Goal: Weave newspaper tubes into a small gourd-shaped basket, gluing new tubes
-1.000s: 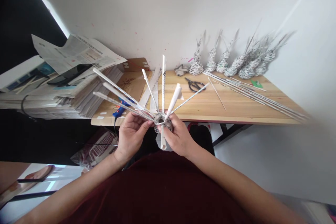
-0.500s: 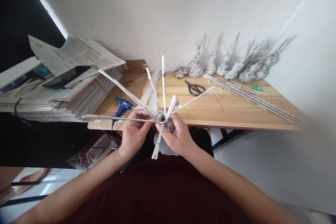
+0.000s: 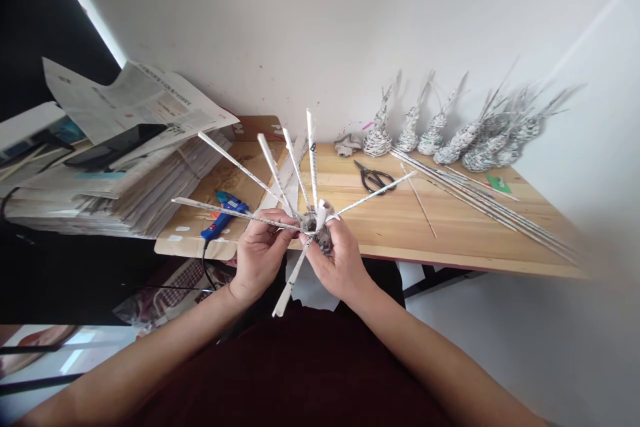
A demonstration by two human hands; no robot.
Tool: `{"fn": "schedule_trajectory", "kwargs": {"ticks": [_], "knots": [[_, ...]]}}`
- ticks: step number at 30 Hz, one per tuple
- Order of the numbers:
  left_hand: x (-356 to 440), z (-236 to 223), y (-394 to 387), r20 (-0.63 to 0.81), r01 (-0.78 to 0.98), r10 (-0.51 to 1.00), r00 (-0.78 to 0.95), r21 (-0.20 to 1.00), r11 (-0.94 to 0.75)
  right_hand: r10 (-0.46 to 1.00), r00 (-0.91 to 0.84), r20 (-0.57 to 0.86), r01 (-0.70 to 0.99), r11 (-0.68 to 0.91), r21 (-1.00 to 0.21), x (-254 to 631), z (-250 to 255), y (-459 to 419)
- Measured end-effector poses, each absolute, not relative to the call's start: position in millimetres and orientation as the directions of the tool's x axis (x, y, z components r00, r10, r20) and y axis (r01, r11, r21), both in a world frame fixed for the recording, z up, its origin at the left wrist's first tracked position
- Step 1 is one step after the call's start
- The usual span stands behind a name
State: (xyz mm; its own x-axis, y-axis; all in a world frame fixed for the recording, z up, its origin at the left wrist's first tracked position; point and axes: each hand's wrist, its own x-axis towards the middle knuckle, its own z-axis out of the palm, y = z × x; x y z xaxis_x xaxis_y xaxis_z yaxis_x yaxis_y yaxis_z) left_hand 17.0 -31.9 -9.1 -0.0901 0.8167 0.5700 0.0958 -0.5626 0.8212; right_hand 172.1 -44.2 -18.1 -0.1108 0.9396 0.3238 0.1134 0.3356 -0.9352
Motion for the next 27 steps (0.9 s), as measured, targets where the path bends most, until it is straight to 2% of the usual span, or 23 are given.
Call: {"fn": "schedule_trajectory", "kwargs": {"ticks": [4, 8, 14, 20, 27], "knots": [[14, -10, -27, 0.627, 0.224, 0.779, -0.013, 0.761, -0.609, 0.949, -0.084, 0.304, 0.118, 0.312, -0.943, 170, -19, -39], [12, -14, -29, 0.636, 0.200, 0.771, 0.034, 0.752, -0.628, 0.956, -0.058, 0.288, 0.152, 0.294, -0.944, 171, -22, -36], [12, -13, -30, 0.569, 0.130, 0.812, 0.127, 0.802, -0.582, 0.963, -0.032, 0.267, 0.248, 0.266, -0.931, 171, -18, -31], [14, -7, -15, 0.579, 0.177, 0.811, 0.086, 0.792, -0.584, 0.958, -0.083, 0.273, 0.326, 0.285, -0.901, 171, -1, -33], [15, -9, 1, 0.365, 0.014, 0.930, 0.052, 0.930, -0.366, 0.977, -0.129, 0.167, 0.161, 0.187, -0.969, 177, 1, -42]]}}
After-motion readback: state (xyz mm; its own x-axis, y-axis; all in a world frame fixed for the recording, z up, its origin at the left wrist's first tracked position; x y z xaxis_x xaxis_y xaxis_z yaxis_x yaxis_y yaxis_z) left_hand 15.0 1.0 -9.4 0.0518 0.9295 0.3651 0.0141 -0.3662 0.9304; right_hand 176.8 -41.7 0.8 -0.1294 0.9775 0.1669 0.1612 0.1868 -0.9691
